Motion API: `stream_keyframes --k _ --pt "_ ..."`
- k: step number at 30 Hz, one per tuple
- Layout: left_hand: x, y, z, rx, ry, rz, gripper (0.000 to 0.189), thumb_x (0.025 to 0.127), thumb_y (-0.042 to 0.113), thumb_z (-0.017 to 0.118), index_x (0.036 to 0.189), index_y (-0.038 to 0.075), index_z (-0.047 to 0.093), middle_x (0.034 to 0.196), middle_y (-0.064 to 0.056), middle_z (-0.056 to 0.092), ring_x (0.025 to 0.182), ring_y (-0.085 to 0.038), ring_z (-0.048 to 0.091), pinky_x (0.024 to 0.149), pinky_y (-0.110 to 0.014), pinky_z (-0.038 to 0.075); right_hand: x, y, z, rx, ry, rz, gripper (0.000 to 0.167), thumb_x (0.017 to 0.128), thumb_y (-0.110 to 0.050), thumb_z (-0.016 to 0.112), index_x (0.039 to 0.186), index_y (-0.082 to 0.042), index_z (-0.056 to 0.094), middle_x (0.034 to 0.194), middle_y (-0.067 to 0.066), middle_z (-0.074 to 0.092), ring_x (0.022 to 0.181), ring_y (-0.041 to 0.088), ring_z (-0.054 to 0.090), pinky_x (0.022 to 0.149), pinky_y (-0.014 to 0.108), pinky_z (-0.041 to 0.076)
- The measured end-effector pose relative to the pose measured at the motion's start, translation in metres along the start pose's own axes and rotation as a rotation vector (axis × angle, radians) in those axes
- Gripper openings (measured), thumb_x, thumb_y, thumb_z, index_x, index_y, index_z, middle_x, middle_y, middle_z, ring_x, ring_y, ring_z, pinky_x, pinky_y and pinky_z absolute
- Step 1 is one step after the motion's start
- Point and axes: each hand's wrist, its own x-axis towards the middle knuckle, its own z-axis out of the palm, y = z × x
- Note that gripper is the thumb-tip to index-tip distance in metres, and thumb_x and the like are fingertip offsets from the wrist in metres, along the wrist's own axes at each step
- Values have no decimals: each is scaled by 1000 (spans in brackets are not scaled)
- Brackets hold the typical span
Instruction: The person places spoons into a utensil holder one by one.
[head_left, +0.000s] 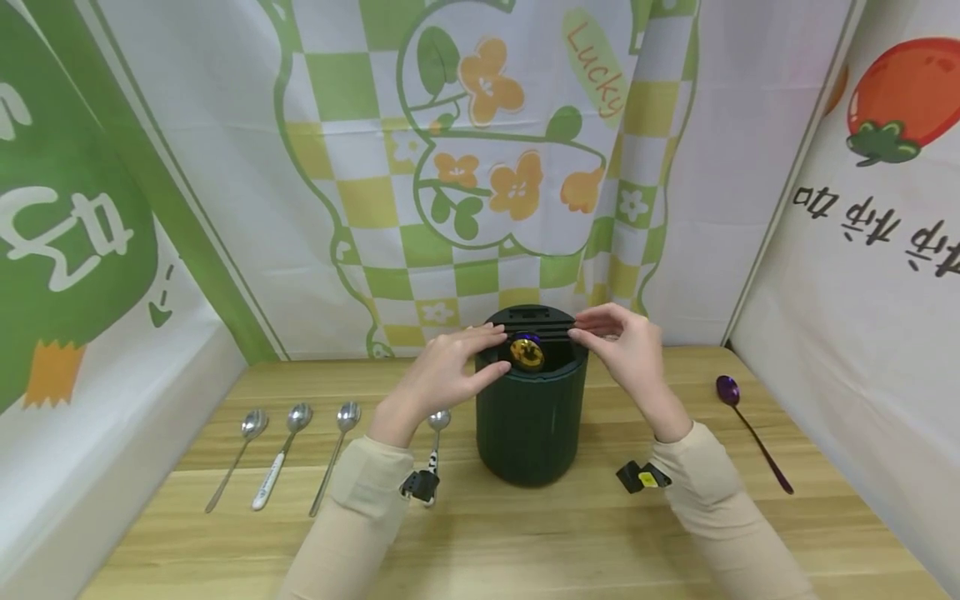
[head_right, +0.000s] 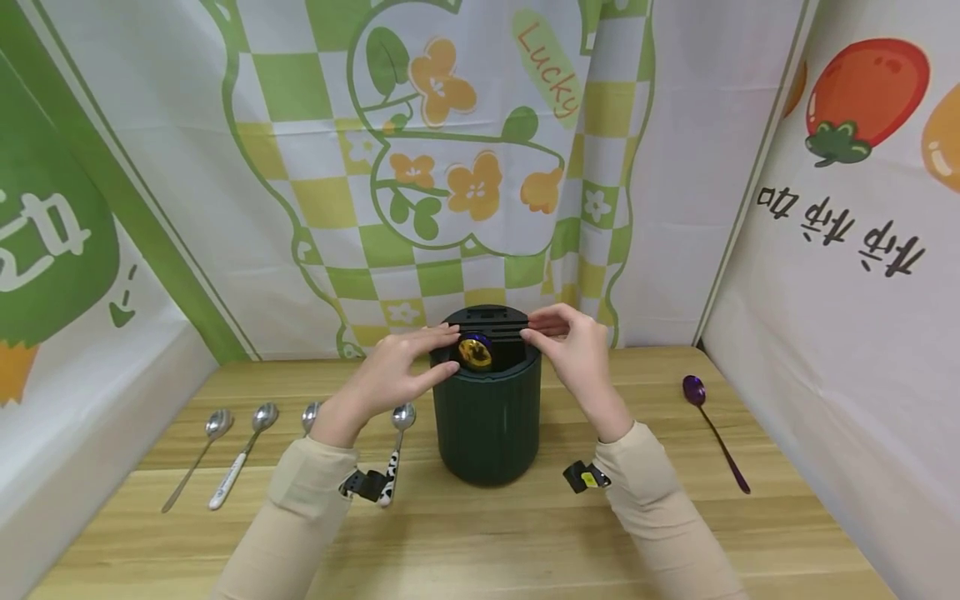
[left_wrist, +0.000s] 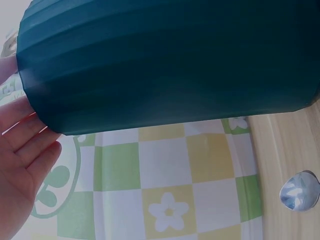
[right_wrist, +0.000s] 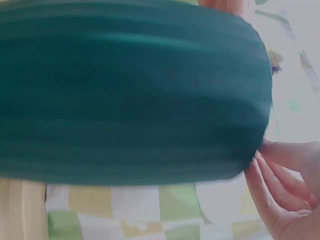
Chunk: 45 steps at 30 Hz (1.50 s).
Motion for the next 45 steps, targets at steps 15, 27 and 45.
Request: stream_keyframes --k 15,27,45 --pt "-1 -1 -1 -4 15 5 50 93 46 55 131 13 59 137 -3 55 127 -25 51 105 -44 41 -11 55 -44 -114 45 127 27 88 -25 68 103 -3 69 96 16 72 68 -14 55 61 10 49" --pt "-3 -2 0 -13 16 -2 50 93 46 54 131 14 59 137 -2 55 128 -24 51 106 -44 40 -23 86 -56 -176 44 186 31 90 -28 66 103 0 68 96 20 71 65 -13 55 57 11 49" --pt "-1 -1 2 -4 3 2 50 93 46 54 132 14 58 138 -3 54 128 -25 50 106 -44 40 -41 131 -82 -303 18 273 27 92 -21 63 103 4 67 97 25 68 66 -2 58 56 15 47"
